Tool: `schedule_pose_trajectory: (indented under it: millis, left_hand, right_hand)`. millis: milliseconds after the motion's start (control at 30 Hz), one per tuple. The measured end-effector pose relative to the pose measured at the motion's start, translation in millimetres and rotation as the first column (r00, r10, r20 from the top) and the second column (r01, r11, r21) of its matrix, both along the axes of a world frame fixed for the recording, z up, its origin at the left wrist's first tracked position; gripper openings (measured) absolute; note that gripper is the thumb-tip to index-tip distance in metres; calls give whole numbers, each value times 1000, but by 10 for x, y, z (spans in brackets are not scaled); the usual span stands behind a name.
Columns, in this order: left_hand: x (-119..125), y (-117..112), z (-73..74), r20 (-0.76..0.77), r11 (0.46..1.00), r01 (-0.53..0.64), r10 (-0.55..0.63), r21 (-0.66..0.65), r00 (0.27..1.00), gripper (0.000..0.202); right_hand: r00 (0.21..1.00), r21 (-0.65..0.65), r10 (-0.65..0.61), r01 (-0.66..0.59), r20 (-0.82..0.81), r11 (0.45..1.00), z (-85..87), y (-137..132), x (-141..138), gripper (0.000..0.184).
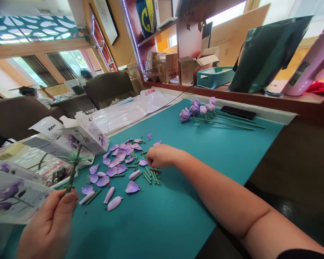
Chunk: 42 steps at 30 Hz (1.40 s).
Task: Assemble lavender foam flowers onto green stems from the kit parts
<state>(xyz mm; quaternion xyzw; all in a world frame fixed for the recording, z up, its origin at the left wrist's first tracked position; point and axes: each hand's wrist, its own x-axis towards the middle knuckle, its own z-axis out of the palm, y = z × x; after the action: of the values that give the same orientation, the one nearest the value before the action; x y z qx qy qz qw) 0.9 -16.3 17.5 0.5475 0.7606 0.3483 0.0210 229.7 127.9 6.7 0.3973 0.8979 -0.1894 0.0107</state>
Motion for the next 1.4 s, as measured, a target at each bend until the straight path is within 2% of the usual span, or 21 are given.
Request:
schedule_pose_trajectory:
  millis: [133,333,567,633,700,767,833,900,1000,1067,1133,1267,1400]
  left_hand:
    - [-25,27,-23,22,999,-20,20,-39,1000,32]
    - [42,14,-42,86,1000,-8,8,-8,996,30]
    - [87,-4,-94,91,997,48,-53,60,994,29]
    - [80,-1,-110,87,992,92,-99,86,991,30]
    - [85,0,-121,94,984,140,-150,109,984,29]
    - [105,-4,-128,107,979,166,-178,117,978,28]
    - [135,-12,-131,120,977,176,-190,119,974,27]
    - [164,-20,-135,127,977,174,-189,121,974,28]
    - [190,-26,-150,110,975,185,-198,120,974,29]
    - [195,-24,-172,91,970,212,-224,120,970,29]
    - [198,-20,-205,78,964,235,-245,127,966,30]
    - [209,-14,-259,58,957,253,-263,142,963,32]
    - [225,-5,-257,36,946,288,-296,151,954,30]
  right_hand:
    - [989,10,48,-50,141,999,37,-100,-33,24]
    - [961,54,67,-85,269,995,12,-203,-143,28]
    - [953,140,73,-118,293,983,-103,-254,-212,32]
    - [973,159,64,-100,221,982,-94,-256,-201,32]
    - [996,149,54,-63,66,987,-75,-242,-185,31]
    - [991,56,51,-44,-123,997,-59,-220,-180,27]
    - [948,-108,29,-66,-318,992,-54,-208,-196,21]
    - [862,-290,-43,-122,-505,949,-62,-219,-240,13]
    - [680,-506,-218,-257,-700,823,-90,-286,-345,10]
    - [568,-576,-324,-344,-757,742,-107,-350,-419,12]
    - [486,-605,-406,-380,-774,699,-122,-410,-478,13]
    - [408,-650,-509,-412,-758,638,-152,-473,-542,16]
    - [401,-696,-579,-522,-710,493,-180,-481,-564,26]
